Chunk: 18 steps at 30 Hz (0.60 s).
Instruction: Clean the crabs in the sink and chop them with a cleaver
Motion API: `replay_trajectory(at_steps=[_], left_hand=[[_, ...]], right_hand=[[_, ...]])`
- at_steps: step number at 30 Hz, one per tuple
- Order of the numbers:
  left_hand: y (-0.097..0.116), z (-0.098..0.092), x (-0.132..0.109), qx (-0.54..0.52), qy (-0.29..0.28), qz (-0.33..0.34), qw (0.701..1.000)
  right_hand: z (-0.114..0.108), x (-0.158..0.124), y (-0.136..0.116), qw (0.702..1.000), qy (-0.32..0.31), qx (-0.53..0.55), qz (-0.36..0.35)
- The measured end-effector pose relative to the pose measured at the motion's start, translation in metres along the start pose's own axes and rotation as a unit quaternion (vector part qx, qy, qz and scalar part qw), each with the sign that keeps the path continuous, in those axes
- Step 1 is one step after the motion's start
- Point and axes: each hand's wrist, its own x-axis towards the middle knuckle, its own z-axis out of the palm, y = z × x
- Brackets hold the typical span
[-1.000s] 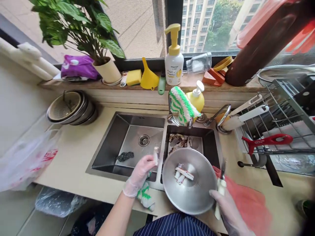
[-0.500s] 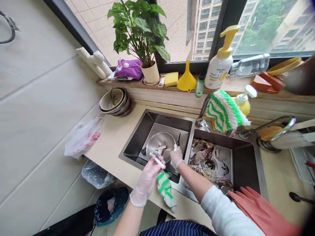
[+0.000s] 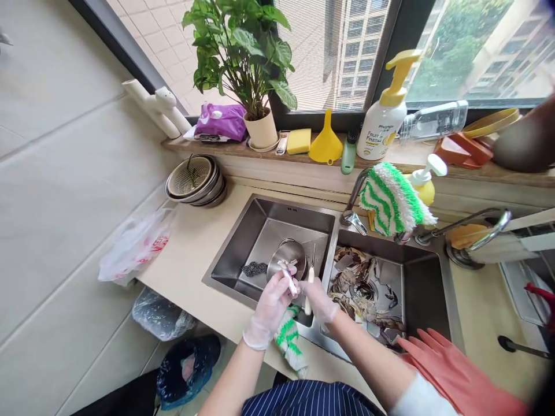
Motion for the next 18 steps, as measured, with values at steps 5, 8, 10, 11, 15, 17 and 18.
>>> replay_trajectory(at_steps=[5,8,10,11,15,17,18], left_hand=[[-0.015,0.022,-0.007,-0.079,-0.033,-0.065,0.994],[-0.031,0.038,-0.012,-0.079,-0.056,-0.095,0.991],[-0.042,0.05,-0.015,-0.075,-0.062,-0.107,0.989],[-0.048,0.056,-0.017,-0.074,-0.063,-0.111,0.989],[-0.07,0.082,-0.021,-0.068,-0.072,-0.142,0.985],[-0.081,0.092,-0.023,-0.06,-0.086,-0.146,0.984],[-0.087,0.097,-0.023,-0.054,-0.091,-0.139,0.985]], right_hand=[[-0.095,-0.098,0.009,0.979,-0.186,0.08,0.025],[-0.145,-0.148,0.017,0.965,-0.227,0.112,0.074],[-0.164,-0.17,0.024,0.966,-0.226,0.103,0.072],[-0.17,-0.178,0.027,0.968,-0.225,0.092,0.065],[-0.185,-0.197,0.038,0.977,-0.209,0.019,0.036],[-0.192,-0.201,0.045,0.982,-0.187,-0.027,0.007],[-0.195,-0.201,0.05,0.984,-0.17,-0.047,-0.007]])
